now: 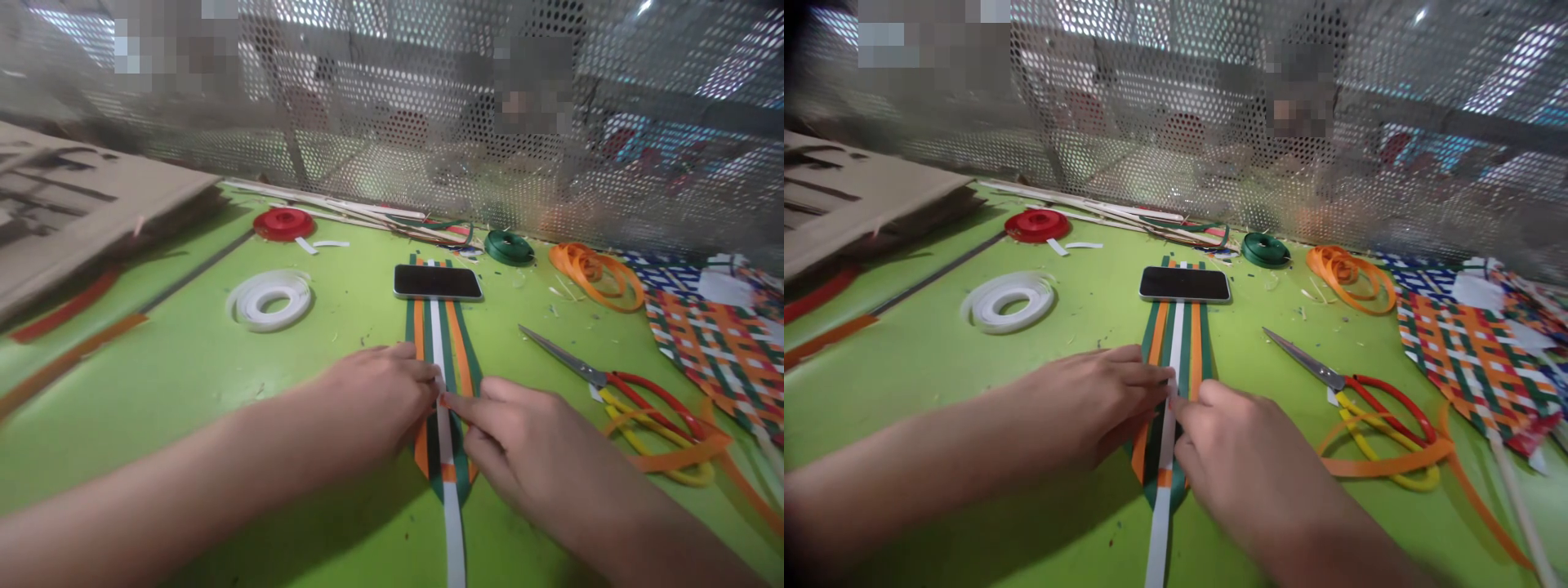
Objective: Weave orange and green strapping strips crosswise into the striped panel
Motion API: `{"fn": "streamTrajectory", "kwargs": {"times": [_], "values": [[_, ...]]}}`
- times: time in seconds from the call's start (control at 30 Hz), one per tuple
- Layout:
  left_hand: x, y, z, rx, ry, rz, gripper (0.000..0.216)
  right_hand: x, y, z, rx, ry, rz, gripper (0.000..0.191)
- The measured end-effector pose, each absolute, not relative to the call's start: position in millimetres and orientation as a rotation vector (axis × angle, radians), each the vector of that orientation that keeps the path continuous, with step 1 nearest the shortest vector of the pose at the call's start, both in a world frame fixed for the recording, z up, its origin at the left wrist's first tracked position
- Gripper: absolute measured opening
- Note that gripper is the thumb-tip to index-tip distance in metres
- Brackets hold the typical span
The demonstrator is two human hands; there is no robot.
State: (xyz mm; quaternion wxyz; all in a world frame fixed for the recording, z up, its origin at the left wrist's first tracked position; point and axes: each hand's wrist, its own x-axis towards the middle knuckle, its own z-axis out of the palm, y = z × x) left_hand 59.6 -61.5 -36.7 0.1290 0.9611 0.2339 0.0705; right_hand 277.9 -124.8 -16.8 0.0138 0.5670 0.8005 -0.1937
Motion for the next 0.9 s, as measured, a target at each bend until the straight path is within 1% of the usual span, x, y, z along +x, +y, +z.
{"fn": "streamTrajectory", "kwargs": {"times": [0.17,0.3,0.6,0.9], "values": [[60.6,-63.7,-37.2,2.832,0.696,0.181,0.016,275.4,-124.3,-14.7,1.775,2.465,-0.732,0.028],[60.5,-64.2,-39.2,2.852,0.690,0.220,0.014,275.2,-124.3,-13.8,1.743,2.478,-0.764,0.027],[60.9,-65.9,-40.5,2.896,0.712,0.195,0.013,278.0,-123.7,-16.2,1.650,2.647,-0.542,0.029],[59.7,-62.4,-40.6,2.866,0.695,0.225,0.015,277.6,-124.5,-16.5,1.656,2.656,-0.498,0.027]]}}
